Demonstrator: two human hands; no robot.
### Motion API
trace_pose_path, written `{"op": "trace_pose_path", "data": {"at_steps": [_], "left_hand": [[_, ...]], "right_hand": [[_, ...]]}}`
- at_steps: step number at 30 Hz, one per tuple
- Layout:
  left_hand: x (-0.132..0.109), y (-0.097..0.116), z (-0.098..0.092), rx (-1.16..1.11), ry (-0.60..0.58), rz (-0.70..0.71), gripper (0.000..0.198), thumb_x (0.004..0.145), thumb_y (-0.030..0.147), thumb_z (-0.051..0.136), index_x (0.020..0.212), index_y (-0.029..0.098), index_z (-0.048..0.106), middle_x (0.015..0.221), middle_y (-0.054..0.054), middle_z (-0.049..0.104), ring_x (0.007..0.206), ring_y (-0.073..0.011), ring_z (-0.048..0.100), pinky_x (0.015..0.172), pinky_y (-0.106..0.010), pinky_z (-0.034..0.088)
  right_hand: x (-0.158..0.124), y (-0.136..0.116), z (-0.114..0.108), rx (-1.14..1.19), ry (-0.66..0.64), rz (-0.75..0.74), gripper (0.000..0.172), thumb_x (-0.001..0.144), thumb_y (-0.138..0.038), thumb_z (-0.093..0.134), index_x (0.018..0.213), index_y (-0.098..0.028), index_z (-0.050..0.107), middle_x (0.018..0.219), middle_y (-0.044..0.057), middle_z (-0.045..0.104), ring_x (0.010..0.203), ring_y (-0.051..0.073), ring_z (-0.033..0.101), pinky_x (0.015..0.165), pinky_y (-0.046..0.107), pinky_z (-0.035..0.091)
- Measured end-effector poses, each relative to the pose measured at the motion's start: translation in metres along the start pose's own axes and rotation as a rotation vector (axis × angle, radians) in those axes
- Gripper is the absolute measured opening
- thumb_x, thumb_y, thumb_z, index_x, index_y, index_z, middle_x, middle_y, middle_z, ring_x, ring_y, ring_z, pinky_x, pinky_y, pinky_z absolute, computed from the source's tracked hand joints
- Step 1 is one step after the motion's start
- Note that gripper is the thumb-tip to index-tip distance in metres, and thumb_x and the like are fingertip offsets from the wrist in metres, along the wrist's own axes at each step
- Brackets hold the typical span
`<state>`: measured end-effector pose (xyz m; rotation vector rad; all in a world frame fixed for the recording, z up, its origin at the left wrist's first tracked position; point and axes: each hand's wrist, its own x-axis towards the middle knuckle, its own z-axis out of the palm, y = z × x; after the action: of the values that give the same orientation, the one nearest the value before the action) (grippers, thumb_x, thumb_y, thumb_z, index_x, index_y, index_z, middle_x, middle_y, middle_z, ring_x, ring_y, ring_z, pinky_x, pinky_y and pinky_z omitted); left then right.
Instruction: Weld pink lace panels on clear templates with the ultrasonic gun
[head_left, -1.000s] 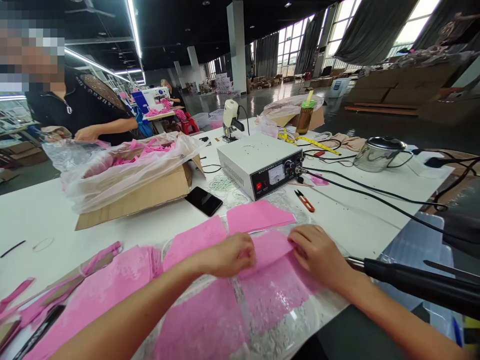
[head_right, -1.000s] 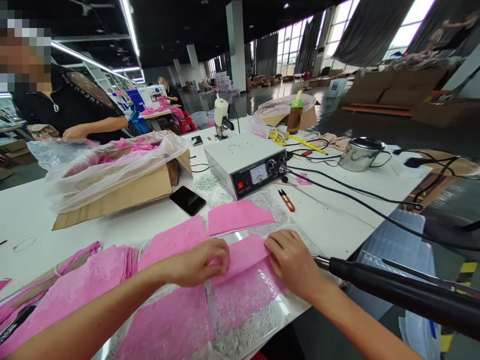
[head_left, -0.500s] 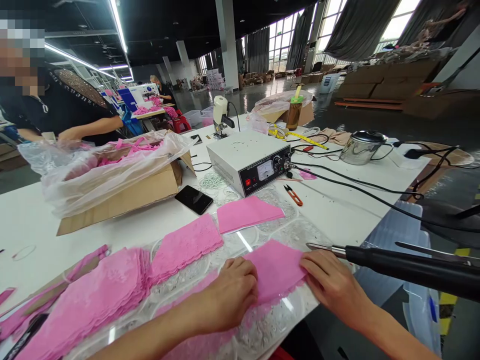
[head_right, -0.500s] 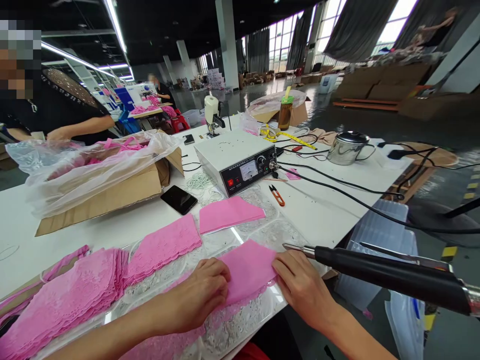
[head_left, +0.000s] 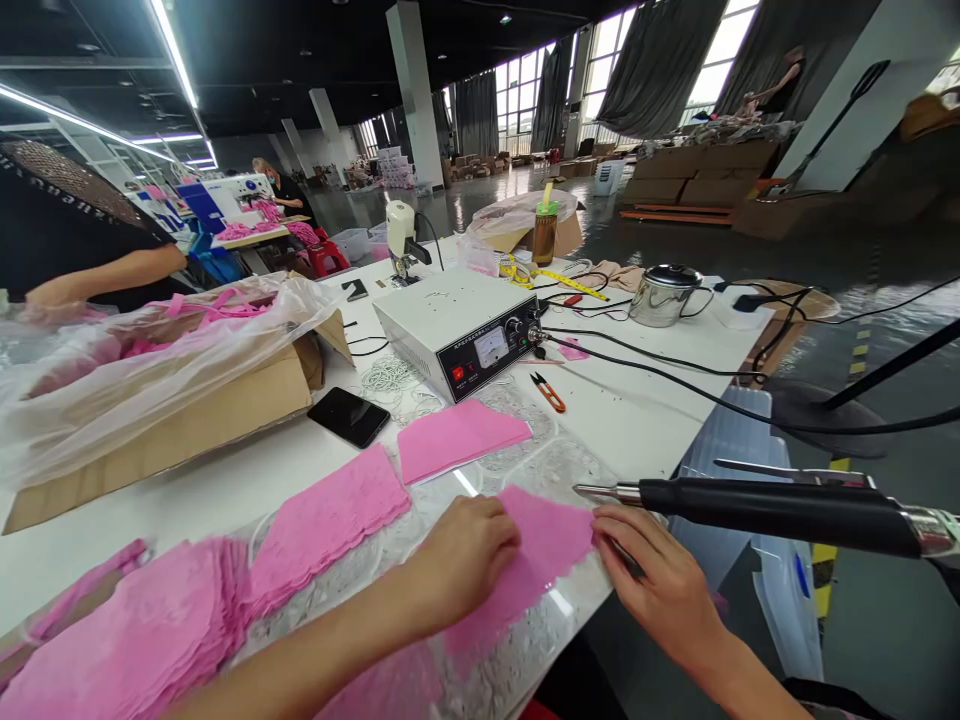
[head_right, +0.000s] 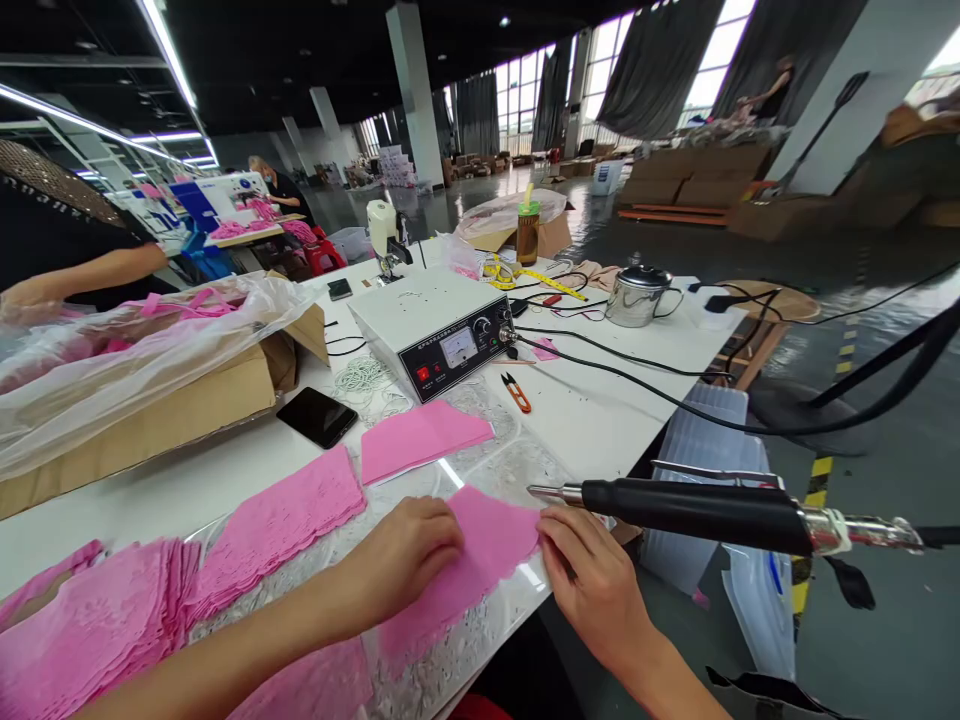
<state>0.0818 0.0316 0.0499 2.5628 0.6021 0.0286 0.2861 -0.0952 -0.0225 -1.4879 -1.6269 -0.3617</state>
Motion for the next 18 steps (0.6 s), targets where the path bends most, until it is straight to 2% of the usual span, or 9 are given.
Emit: {"op": "trace_pose_path", "data": {"at_steps": [4, 7, 10, 13, 18], "left_hand": [[0.04, 0.013, 0.005, -0.053, 0.021, 0.004, 0.017, 0.089, 0.011, 0.054, 0.086, 0.019, 0.069, 0.094, -0.004, 0.066, 0.088, -0.0186, 0.064, 0.08, -0.029, 0.048], [0.059, 0.022, 0.014, -0.089, 0.004, 0.0, 0.011, 0.086, 0.012, 0.061, 0.086, 0.019, 0.069, 0.096, -0.003, 0.065, 0.086, -0.0161, 0.064, 0.078, -0.025, 0.049], [0.069, 0.029, 0.023, -0.098, -0.016, -0.024, 0.002, 0.083, 0.02, 0.069, 0.082, 0.018, 0.068, 0.095, -0.002, 0.063, 0.082, -0.0161, 0.063, 0.075, -0.026, 0.049], [0.073, 0.034, 0.031, -0.089, -0.022, -0.071, 0.012, 0.08, 0.028, 0.074, 0.082, 0.018, 0.067, 0.091, -0.002, 0.061, 0.081, -0.0176, 0.062, 0.074, -0.027, 0.048], [0.076, 0.04, 0.038, -0.079, -0.006, -0.136, 0.01, 0.084, 0.018, 0.061, 0.076, 0.018, 0.065, 0.082, -0.001, 0.057, 0.078, -0.0167, 0.059, 0.071, -0.026, 0.045]], "right_hand": [[-0.003, 0.0, 0.001, 0.021, 0.068, 0.073, 0.017, 0.089, -0.009, 0.057, 0.095, -0.022, 0.064, 0.089, 0.005, 0.072, 0.083, 0.019, 0.071, 0.079, 0.031, 0.059], [-0.006, 0.001, 0.002, 0.042, 0.077, 0.101, 0.017, 0.088, -0.008, 0.057, 0.093, -0.022, 0.065, 0.089, 0.005, 0.072, 0.084, 0.018, 0.072, 0.08, 0.03, 0.059], [-0.006, 0.002, 0.002, 0.074, 0.092, 0.122, 0.018, 0.088, -0.007, 0.057, 0.092, -0.023, 0.065, 0.088, 0.005, 0.072, 0.082, 0.018, 0.072, 0.078, 0.029, 0.06], [-0.006, 0.002, 0.003, 0.091, 0.114, 0.133, 0.018, 0.088, -0.008, 0.056, 0.092, -0.023, 0.066, 0.087, 0.004, 0.073, 0.081, 0.017, 0.072, 0.077, 0.029, 0.06], [-0.007, 0.004, 0.005, 0.091, 0.137, 0.115, 0.018, 0.087, -0.007, 0.057, 0.093, -0.022, 0.066, 0.087, 0.003, 0.073, 0.081, 0.016, 0.072, 0.079, 0.027, 0.06]]}}
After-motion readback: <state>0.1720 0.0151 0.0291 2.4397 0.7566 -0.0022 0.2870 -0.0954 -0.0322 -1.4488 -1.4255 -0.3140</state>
